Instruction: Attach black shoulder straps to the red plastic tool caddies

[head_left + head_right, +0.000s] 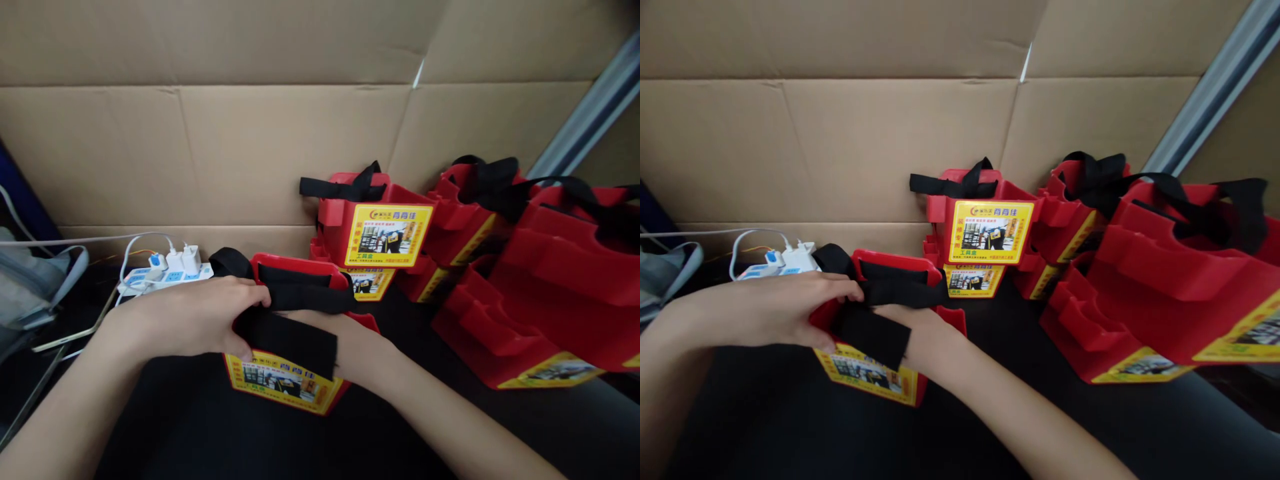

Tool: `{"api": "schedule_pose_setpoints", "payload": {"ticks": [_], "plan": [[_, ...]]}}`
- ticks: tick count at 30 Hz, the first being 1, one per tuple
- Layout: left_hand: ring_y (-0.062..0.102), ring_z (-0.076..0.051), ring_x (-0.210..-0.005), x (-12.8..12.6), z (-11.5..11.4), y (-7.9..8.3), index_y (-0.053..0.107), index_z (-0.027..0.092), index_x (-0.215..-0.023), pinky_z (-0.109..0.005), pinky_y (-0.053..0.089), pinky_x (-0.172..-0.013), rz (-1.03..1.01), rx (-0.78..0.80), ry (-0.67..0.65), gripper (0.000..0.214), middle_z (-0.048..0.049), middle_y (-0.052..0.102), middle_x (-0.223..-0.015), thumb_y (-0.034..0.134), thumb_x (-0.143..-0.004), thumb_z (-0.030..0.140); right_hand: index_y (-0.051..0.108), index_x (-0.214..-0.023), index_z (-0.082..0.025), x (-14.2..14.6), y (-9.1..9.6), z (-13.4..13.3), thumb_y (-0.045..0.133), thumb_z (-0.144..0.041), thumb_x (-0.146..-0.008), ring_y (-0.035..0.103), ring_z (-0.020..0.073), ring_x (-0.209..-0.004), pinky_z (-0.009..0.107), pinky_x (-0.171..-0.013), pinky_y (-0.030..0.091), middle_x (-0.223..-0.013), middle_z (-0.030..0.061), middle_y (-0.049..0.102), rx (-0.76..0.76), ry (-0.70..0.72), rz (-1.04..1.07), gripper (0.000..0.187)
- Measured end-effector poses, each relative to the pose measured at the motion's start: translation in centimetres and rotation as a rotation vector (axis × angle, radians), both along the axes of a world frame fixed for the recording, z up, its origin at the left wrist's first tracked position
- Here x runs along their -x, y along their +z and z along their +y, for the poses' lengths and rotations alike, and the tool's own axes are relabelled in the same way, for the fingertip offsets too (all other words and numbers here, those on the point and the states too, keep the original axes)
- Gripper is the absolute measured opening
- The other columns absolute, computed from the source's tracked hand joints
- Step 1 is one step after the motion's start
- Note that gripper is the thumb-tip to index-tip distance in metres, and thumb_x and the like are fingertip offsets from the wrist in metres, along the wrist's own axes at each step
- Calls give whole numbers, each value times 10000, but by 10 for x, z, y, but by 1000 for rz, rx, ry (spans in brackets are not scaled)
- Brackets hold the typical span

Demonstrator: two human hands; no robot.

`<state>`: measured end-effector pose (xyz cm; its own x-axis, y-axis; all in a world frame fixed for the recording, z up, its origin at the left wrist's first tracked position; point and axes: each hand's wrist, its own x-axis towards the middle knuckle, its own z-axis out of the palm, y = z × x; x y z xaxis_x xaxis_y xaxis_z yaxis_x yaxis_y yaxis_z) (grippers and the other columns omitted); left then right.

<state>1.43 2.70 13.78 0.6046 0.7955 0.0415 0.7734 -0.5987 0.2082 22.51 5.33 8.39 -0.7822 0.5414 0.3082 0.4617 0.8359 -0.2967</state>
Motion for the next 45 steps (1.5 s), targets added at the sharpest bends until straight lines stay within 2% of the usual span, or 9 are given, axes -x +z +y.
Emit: {"api": "schedule_pose_setpoints", "payload": {"ticks": [3,6,11,14,18,25,33,39,45], "plan": [[605,-149,-650,-1,-1,5,636,256,-875,-221,433,-543,-3,123,-23,189,16,649,-775,675,-695,299,624,-1037,-163,1,9,-1,541,-154,-798,617,159,-983,290,-872,486,-1117,65,644,168,27,17,253],[603,-140,-654,-3,-2,19,640,254,-906,-202,441,-536,-116,123,-70,231,24,654,-778,684,-703,357,619,-1007,-168,3,23,-3,526,-139,-804,609,162,-962,302,-850,480,-1083,59,645,93,-45,126,226],[612,-198,-858,7,9,27,588,226,-1019,-276,506,-705,-696,-279,255,340,-18,640,-921,593,-772,460,632,-789,-190,-7,56,-9,494,-125,-827,566,156,-886,304,-808,436,-896,19,649,-211,-58,227,157],[596,-235,-918,10,21,18,480,194,-1179,-348,503,-769,-699,-457,478,537,-73,610,-1008,634,-734,452,559,-770,-176,-16,69,-6,513,-87,-788,533,115,-766,247,-708,421,-798,-7,595,-174,-108,412,102],[517,-236,-1084,-6,24,11,452,177,-1211,-365,426,-917,-653,-770,437,506,-105,527,-1191,605,-768,366,497,-753,-155,-18,68,8,483,-82,-776,484,92,-687,221,-621,392,-744,-12,517,12,-82,635,77],[580,-138,-717,-31,10,10,627,183,-817,-237,460,-643,-593,-86,58,189,8,654,-783,544,-830,353,519,-801,-147,-16,64,14,434,-103,-811,505,98,-725,235,-668,407,-787,-1,538,152,0,574,96],[580,-107,-684,-33,25,-2,658,158,-781,-187,443,-601,-756,15,53,96,8,666,-750,600,-789,234,501,-924,-193,-21,60,15,621,-183,-756,508,101,-749,232,-666,377,-870,-23,568,-48,-74,232,207],[616,-127,-780,-36,25,-5,696,178,-781,-203,467,-712,-769,-5,51,84,12,703,-820,617,-758,162,490,-980,-190,-17,53,16,590,-156,-797,541,101,-812,220,-701,396,-935,-9,594,-127,-23,205,211],[625,-131,-659,-34,22,-1,710,180,-792,-201,462,-565,-814,-10,209,106,9,708,-735,612,-759,200,528,-926,-167,-16,51,25,579,-209,-825,529,91,-728,218,-666,421,-900,12,591,-285,-15,305,120]]}}
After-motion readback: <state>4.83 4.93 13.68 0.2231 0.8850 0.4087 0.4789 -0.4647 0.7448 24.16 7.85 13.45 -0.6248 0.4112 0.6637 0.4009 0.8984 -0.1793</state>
